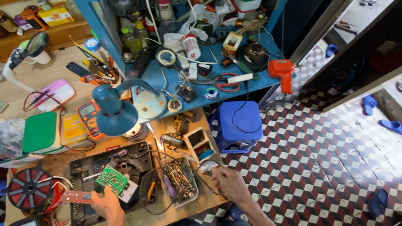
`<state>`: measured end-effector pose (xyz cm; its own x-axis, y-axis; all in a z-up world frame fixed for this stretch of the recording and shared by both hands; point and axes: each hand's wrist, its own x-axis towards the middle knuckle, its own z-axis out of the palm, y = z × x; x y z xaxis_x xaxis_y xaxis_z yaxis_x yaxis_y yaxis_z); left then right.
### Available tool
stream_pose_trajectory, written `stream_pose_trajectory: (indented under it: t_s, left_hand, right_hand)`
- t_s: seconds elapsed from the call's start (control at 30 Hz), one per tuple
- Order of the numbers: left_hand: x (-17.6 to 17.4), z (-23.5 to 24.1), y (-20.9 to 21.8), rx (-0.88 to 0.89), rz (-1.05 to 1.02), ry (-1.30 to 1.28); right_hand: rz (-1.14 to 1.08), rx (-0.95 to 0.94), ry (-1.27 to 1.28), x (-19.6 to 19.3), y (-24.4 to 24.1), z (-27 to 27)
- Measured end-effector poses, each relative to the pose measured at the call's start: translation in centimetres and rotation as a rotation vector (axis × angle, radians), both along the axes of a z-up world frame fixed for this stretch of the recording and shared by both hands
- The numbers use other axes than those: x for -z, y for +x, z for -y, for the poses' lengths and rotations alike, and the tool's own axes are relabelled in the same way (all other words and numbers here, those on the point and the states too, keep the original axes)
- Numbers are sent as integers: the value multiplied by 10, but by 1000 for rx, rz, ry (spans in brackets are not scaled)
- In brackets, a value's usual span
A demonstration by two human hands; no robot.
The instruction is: The person uses a heat gun to apply heat to a green circuit board, then inspects it and uses pliers to adjust components. The person continues heating and inspecting the board while handling wires and a transformer.
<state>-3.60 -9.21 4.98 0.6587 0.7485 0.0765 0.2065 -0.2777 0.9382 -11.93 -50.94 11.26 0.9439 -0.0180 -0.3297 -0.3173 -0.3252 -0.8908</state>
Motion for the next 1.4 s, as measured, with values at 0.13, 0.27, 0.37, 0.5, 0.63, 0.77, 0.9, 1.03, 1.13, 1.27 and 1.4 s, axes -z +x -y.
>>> stream_pose_trajectory:
  t_s: [0.13, 0.27, 0.37, 0.5, 0.63, 0.77, 0.9, 1.03, 1.13, 1.27, 1.4]
  left_hand:
    - [-20, 130, -29, 103, -2, -364]
    - [-23, 295, -78, 545, -368, -903]
    - [-29, 390, -99, 943, -442, -1402]
    - [-46, 446, -138, 824, -691, -1623]
    - [-40, 443, -148, 1330, -815, -1288]
    - [-13, 480, -123, 918, -892, -1041]
    - [-2, 524, -83, 642, -609, -1157]
    - [-5, 562, -52, 589, -404, -965]
    - [-8, 567, -36, 496, -388, -900]
    - [5, 560, -12, 414, -275, -891]
    - [23, 552, 19, 409, -207, -802]
  right_hand:
    - [295, -20, -212, -21, -20, 64]
    - [371, -42, -155, -12, -42, 85]
    - [438, -38, -189, 30, -67, 94]
    - [367, 176, -317, 84, -102, 152]
    - [-135, 364, -430, 125, -126, 240]
    - [-165, 319, -252, 167, -97, 276]
    - [-19, 170, -121, 150, -35, 305]
    - [-100, 120, -38, 83, 13, 330]
    - [-54, 94, 144, 45, 52, 341]
    - [121, -1, 277, 31, 101, 340]
    - [168, -72, 368, 16, 145, 327]
